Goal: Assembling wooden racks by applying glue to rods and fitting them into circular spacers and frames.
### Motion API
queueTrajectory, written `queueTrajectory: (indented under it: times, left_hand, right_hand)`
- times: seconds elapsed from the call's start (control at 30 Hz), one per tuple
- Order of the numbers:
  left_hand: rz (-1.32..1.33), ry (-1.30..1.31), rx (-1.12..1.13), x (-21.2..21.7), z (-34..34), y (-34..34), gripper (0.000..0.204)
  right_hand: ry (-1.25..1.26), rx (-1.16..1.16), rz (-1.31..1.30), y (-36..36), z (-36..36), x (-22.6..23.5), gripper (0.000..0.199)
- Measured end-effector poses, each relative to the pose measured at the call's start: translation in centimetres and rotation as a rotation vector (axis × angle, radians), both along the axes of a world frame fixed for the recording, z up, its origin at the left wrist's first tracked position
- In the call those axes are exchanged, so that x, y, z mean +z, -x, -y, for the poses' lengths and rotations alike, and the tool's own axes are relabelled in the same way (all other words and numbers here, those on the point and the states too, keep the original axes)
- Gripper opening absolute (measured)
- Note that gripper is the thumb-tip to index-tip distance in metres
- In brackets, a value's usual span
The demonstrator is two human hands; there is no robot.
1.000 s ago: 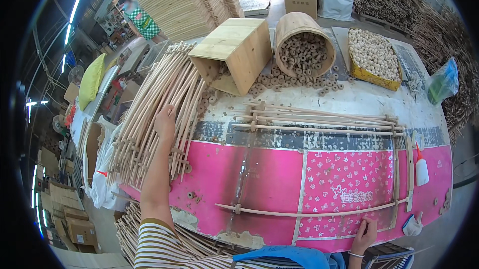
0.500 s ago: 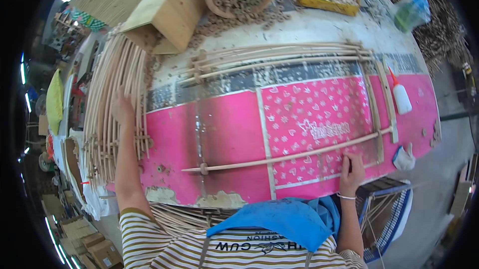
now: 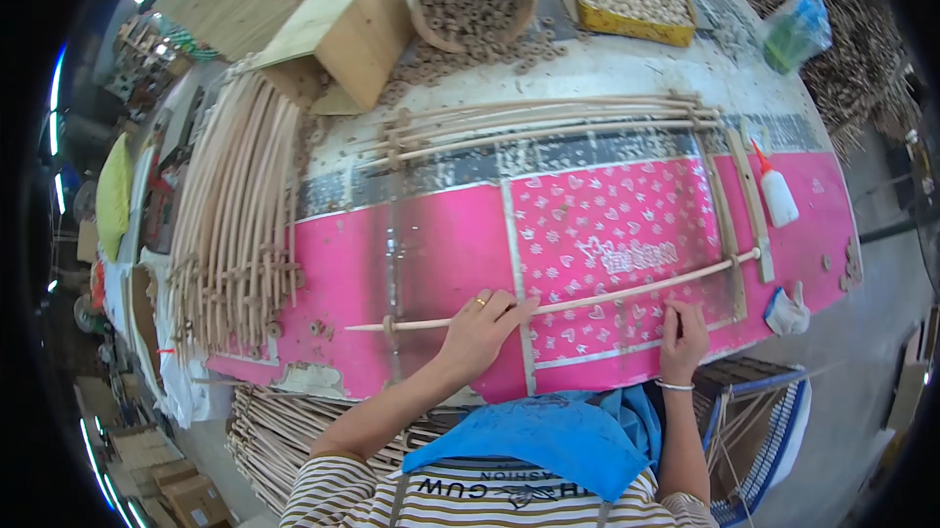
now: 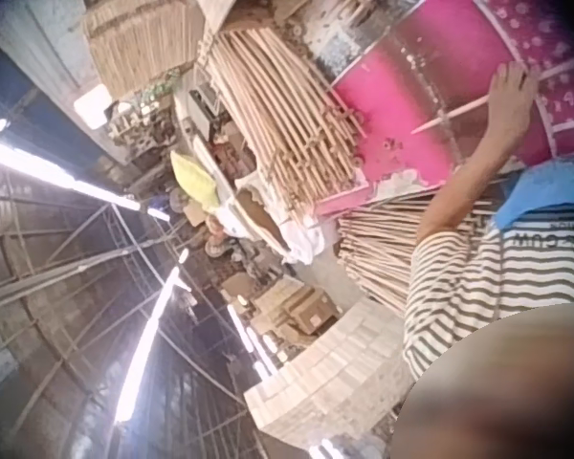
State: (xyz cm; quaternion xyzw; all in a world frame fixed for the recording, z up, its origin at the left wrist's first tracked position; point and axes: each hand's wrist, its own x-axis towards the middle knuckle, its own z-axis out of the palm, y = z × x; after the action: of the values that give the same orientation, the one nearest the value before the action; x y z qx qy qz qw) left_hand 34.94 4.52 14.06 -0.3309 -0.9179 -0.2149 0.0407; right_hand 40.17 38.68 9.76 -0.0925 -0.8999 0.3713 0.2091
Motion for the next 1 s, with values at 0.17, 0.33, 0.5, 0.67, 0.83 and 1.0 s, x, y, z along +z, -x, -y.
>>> queueTrajectory:
  times: [0.17, 0.33, 0.5, 0.67, 0.83, 1.0]
  left_hand:
    - [-0.264, -0.032, 0.389, 8.3, 8.1, 2.3, 0.052]
    - [-0.602, 0.144, 0.960, 15.9, 23.1, 8.0, 0.036]
    - [-0.573, 0.320, 1.217, 12.1, 34.6, 13.9, 0.027]
    - [-0.407, 0.335, 1.281, 5.8, 36.8, 18.3, 0.025]
    - [-0.367, 0.382, 1.254, 2.9, 39.9, 18.5, 0.028]
    - [-0.366, 0.463, 1.269, 2.0, 38.7, 17.6, 0.032]
  right_hand:
    - [-0.066, -0.005, -0.021, -0.6, -1.0, -0.2, 0.010]
    - [-0.044, 0.014, -0.015, -0.8, -0.9, -0.2, 0.011]
    - [0.005, 0.024, -0.013, -0.6, -0.5, -0.6, 0.011]
    - [-0.012, -0.015, 0.001, -0.6, -0.5, 0.1, 0.009]
    - [-0.046, -0.049, 0.001, 0.3, 0.3, 1.5, 0.008]
    - [-0.031, -0.049, 0.047, 0.3, 0.1, 1.4, 0.008]
